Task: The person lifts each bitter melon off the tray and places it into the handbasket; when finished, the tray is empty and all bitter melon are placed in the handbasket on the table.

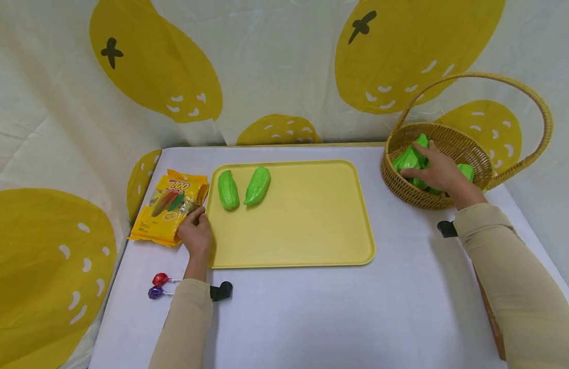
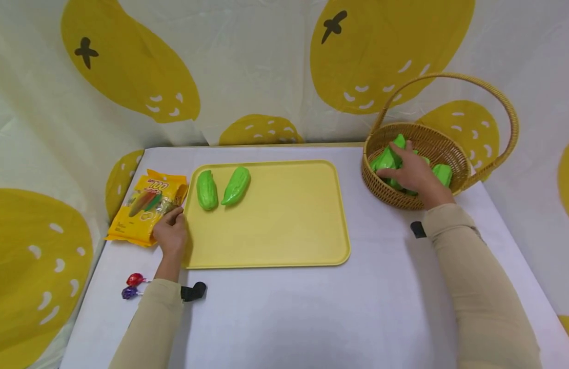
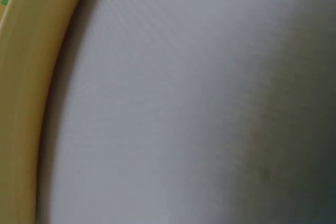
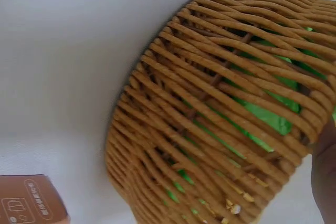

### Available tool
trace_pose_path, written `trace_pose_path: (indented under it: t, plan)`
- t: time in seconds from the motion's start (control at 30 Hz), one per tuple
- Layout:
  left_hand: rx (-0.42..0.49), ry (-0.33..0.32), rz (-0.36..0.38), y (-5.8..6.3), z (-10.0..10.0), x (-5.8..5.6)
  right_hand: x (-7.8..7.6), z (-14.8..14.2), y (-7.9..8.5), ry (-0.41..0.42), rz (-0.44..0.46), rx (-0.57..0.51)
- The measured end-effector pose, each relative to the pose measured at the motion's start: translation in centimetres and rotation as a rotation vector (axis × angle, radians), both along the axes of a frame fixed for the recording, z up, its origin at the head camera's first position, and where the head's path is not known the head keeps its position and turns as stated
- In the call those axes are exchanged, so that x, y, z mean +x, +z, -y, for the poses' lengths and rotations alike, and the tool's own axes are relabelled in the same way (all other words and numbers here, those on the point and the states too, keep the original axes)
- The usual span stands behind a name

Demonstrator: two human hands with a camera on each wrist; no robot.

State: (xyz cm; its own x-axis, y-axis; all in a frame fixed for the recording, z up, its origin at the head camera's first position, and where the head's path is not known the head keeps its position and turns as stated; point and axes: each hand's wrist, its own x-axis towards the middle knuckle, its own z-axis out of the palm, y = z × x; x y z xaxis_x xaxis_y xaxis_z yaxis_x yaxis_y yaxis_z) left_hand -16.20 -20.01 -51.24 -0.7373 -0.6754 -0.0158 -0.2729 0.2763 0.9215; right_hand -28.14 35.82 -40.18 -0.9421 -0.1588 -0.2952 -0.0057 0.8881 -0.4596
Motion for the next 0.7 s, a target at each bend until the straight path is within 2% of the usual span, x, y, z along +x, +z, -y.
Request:
trace_pose_path:
  t: [0.2, 0.7]
  plan:
    - [0.006, -0.004, -0.011, -0.09, 0.12, 0.11, 0.04, 0.33, 0.04, 0.023, 0.068, 0.003]
    - [0.011, 0.004, -0.027, -0.38, 0.15, 0.01, 0.12, 0.09, -0.33, 0.016, 0.079, -0.084]
